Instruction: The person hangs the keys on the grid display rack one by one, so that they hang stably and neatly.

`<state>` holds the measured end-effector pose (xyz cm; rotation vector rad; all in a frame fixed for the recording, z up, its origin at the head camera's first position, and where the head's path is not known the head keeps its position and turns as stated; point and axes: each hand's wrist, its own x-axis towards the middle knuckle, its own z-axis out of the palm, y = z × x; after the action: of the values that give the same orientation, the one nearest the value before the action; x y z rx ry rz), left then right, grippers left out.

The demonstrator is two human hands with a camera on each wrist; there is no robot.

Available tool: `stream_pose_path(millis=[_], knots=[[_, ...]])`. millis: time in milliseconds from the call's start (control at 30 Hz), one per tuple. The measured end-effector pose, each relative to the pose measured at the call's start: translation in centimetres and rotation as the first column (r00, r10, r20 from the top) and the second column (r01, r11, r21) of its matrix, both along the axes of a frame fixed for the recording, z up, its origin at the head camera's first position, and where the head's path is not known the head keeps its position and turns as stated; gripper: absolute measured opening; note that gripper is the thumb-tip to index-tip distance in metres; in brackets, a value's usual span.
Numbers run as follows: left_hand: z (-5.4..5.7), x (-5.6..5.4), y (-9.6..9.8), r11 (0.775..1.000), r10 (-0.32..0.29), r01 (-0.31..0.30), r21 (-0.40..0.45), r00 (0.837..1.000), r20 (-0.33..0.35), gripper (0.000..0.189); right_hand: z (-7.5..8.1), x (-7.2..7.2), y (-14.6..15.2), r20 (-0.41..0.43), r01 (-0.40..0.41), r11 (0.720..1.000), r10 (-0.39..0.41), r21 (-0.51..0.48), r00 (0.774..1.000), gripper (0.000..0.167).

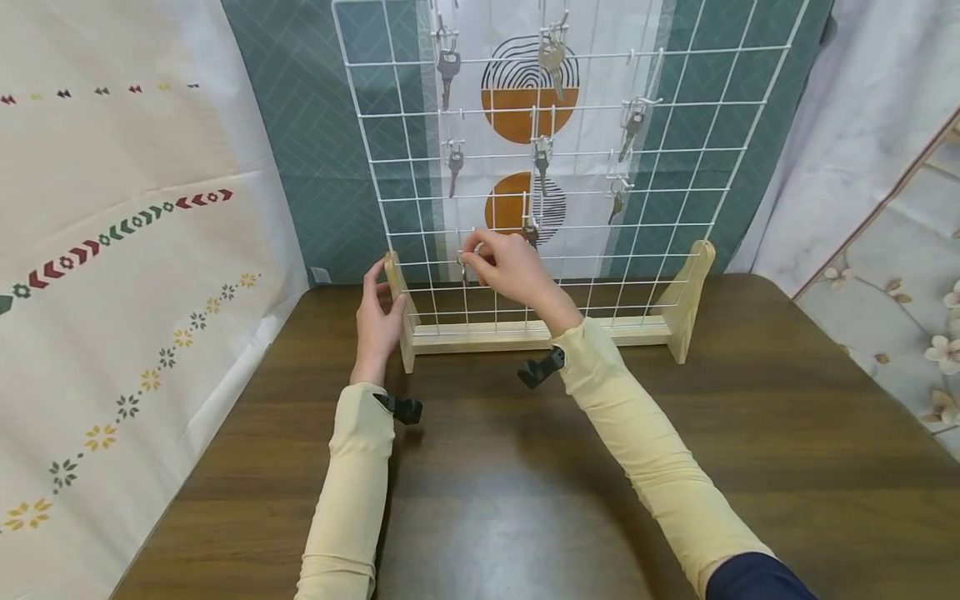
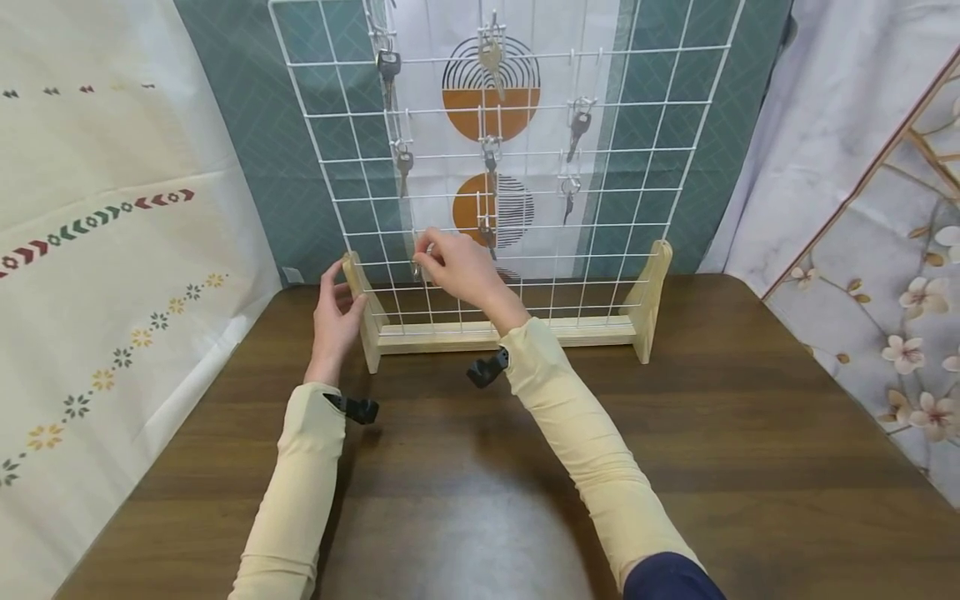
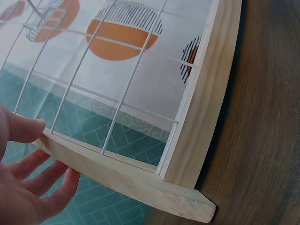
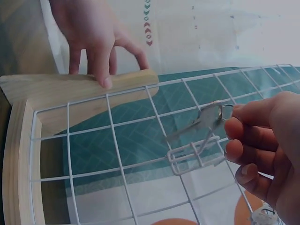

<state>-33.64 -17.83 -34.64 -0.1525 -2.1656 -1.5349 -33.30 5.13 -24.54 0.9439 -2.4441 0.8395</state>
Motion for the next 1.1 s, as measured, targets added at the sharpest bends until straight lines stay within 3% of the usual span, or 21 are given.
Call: stream_pose_path(millis=[533, 900, 1000, 1100], knots=[[0.2, -0.2, 0.4, 1.0, 0.002, -0.002, 0.007, 1.0, 0.014, 0.062, -0.3, -0.4, 0.7, 0.057, 0.023, 0.998, -0.019, -0.067, 0.998, 0.013], [0.1, -0.2, 0.9, 1.0, -0.01, 0.01, 0.013, 1.0, 0.015, 0.062, -1.8, 1.2, 2.7, 0.101, 0.05, 0.994, -0.04, -0.094, 0.994, 0.013], [0.3, -0.2, 1.0, 1.0, 0.013, -0.012, 0.016, 1.0, -0.023, 0.063, -2.4, 1.7, 3.2, 0.107, 0.051, 0.995, -0.042, -0.081, 0.993, 0.013], [1.0, 0.1, 1.0, 0.994, 0.11, -0.111, 0.001, 0.985, -0.136, 0.061, -2.9, 2.2, 3.7, 0.102, 0.051, 0.998, -0.046, -0.048, 0.994, 0.013]])
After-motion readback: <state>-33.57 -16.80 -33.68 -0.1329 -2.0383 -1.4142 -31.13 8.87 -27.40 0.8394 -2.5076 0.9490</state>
